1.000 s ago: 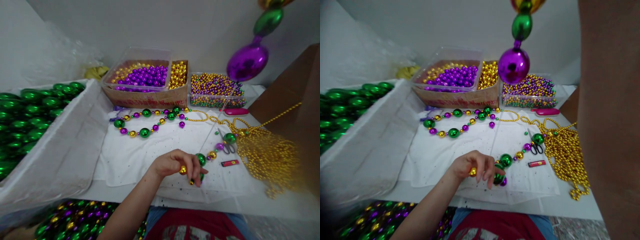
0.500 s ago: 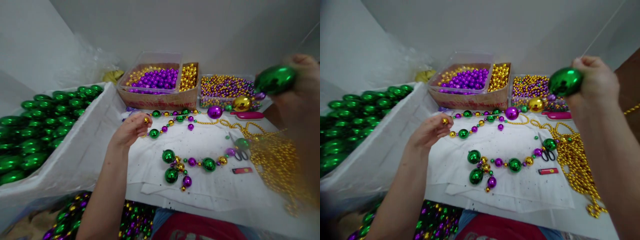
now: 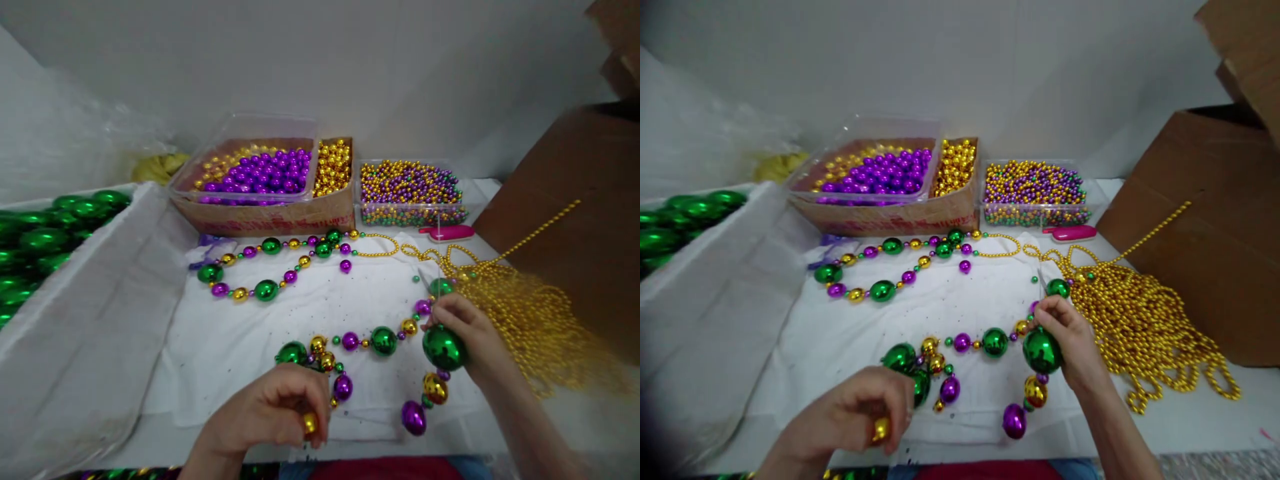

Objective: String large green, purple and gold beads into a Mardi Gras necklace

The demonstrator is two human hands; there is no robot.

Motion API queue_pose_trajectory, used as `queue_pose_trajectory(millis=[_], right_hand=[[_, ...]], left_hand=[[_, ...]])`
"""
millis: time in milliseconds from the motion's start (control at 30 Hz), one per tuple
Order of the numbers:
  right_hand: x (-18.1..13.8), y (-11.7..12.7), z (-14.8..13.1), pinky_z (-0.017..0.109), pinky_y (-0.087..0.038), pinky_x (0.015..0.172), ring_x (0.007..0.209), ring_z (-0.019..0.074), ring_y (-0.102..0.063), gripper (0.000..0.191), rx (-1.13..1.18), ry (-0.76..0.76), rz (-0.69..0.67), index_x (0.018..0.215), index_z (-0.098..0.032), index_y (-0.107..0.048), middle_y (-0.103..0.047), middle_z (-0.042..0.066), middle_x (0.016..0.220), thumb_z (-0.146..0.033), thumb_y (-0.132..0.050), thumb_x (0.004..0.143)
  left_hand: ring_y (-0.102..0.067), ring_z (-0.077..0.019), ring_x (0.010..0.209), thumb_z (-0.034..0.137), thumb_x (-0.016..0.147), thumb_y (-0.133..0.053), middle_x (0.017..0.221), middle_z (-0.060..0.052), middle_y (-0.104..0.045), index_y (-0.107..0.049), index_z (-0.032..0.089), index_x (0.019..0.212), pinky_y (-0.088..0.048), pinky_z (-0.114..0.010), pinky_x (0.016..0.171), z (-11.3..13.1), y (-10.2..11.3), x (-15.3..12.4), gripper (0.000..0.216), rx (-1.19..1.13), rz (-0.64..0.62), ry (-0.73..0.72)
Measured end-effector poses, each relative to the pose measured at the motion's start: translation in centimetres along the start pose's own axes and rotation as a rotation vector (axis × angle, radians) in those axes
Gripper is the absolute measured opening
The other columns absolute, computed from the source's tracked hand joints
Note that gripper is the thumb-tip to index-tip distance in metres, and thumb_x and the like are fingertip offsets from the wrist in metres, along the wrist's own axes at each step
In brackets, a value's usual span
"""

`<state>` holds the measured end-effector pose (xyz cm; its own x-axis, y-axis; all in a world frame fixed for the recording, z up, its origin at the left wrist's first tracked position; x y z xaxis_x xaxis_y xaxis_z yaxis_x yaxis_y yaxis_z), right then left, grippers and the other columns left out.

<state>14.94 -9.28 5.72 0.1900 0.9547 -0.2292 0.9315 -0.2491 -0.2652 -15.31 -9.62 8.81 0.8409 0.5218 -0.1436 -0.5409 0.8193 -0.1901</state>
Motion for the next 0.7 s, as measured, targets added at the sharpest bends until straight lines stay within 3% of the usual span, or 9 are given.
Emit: queue_pose_trajectory(millis=[67, 133, 200, 267, 367, 467, 633, 700], right_hand=[[-1.0, 1.1, 0.8, 0.023, -0.045, 0.057, 0.063, 0.0140, -0.058, 0.023, -0.084, 0.015, 0.020, 0.075, -0.019, -0.063, -0.065, 0.000, 0.067, -0.035, -0.078, 0.068], [-1.8, 2.0, 1.0, 0.024, -0.044, 0.059, 0.066, 0.0149, -0.058, 0.022, -0.147, 0.032, 0.030, 0.074, -0.018, -0.064, -0.067, 0.002, 0.071, -0.035, -0.077, 0.069], [-2.4, 2.3, 0.9, 0.025, -0.044, 0.060, 0.067, 0.0157, -0.058, 0.022, -0.172, 0.051, 0.021, 0.073, -0.017, -0.066, -0.068, 0.004, 0.073, -0.035, -0.076, 0.069], [-2.8, 2.2, 0.5, 0.025, -0.044, 0.062, 0.068, 0.0157, -0.058, 0.020, -0.160, 0.076, 0.016, 0.073, -0.017, -0.067, -0.068, 0.003, 0.074, -0.035, -0.077, 0.069], [-3.2, 1.5, -0.1, 0.023, -0.043, 0.059, 0.066, 0.0137, -0.056, 0.017, -0.106, 0.101, 0.036, 0.073, -0.019, -0.067, -0.065, 0.000, 0.071, -0.033, -0.077, 0.069], [-3.2, 1.0, -0.3, 0.021, -0.042, 0.058, 0.066, 0.0123, -0.056, 0.014, -0.091, 0.131, 0.088, 0.075, -0.021, -0.067, -0.063, -0.002, 0.072, -0.030, -0.076, 0.070], [-2.6, 1.2, 0.4, 0.024, -0.045, 0.065, 0.070, 0.0150, -0.058, 0.012, -0.191, 0.204, 0.153, 0.074, -0.020, -0.068, -0.063, -0.001, 0.072, -0.030, -0.074, 0.071], [-2.4, 1.1, 0.9, 0.025, -0.045, 0.065, 0.071, 0.0162, -0.057, 0.012, -0.217, 0.214, 0.165, 0.073, -0.020, -0.068, -0.063, 0.000, 0.072, -0.030, -0.074, 0.071]], left_hand=[[-0.054, -0.0139, 0.064, 0.049, 0.076, -0.065, 0.073, -0.004, -0.063, -0.070, 0.019, 0.082, -0.041, -0.025, 0.060, -1.3, -1.4, 2.1, 0.031, 0.127, -0.057, 0.132], [-0.057, -0.0162, 0.075, 0.043, 0.076, -0.066, 0.082, -0.005, -0.065, -0.070, 0.020, 0.081, -0.043, -0.027, 0.069, -2.2, -2.2, 4.2, 0.024, 0.354, -0.020, 0.187], [-0.055, -0.0218, 0.100, 0.038, 0.077, -0.066, 0.105, -0.007, -0.064, -0.070, 0.022, 0.080, -0.041, -0.034, 0.088, -2.3, -2.7, 6.2, 0.017, 0.569, 0.110, 0.151], [-0.040, -0.0260, 0.125, 0.038, 0.079, -0.065, 0.132, -0.006, -0.050, -0.071, 0.024, 0.082, -0.030, -0.041, 0.103, -1.8, -3.5, 8.1, 0.015, 0.659, 0.191, 0.054], [-0.024, -0.0264, 0.137, 0.040, 0.075, -0.069, 0.149, -0.001, -0.032, -0.073, 0.028, 0.087, -0.019, -0.043, 0.111, -0.8, -5.7, 11.0, 0.017, 0.618, 0.103, -0.107], [-0.024, -0.0263, 0.137, 0.038, 0.071, -0.073, 0.148, 0.000, -0.032, -0.074, 0.027, 0.087, -0.020, -0.041, 0.112, -0.8, -7.6, 13.2, 0.020, 0.527, 0.047, -0.192], [-0.022, -0.0273, 0.138, 0.039, 0.074, -0.070, 0.148, -0.003, -0.030, -0.074, 0.024, 0.088, -0.019, -0.041, 0.113, -2.8, -8.5, 14.5, 0.021, 0.400, 0.178, -0.196], [-0.028, -0.0269, 0.135, 0.040, 0.073, -0.070, 0.143, -0.005, -0.038, -0.074, 0.024, 0.086, -0.020, -0.039, 0.112, -3.3, -8.5, 14.8, 0.021, 0.413, 0.201, -0.211]])
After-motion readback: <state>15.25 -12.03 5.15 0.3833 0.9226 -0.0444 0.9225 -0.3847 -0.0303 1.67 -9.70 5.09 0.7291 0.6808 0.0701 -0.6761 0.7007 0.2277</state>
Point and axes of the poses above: each hand's wrist, its own x-axis towards the middle knuckle, its own y-axis out of the back of the hand, z = x × y, the point moved 2 cm from there along x, towards the middle knuckle
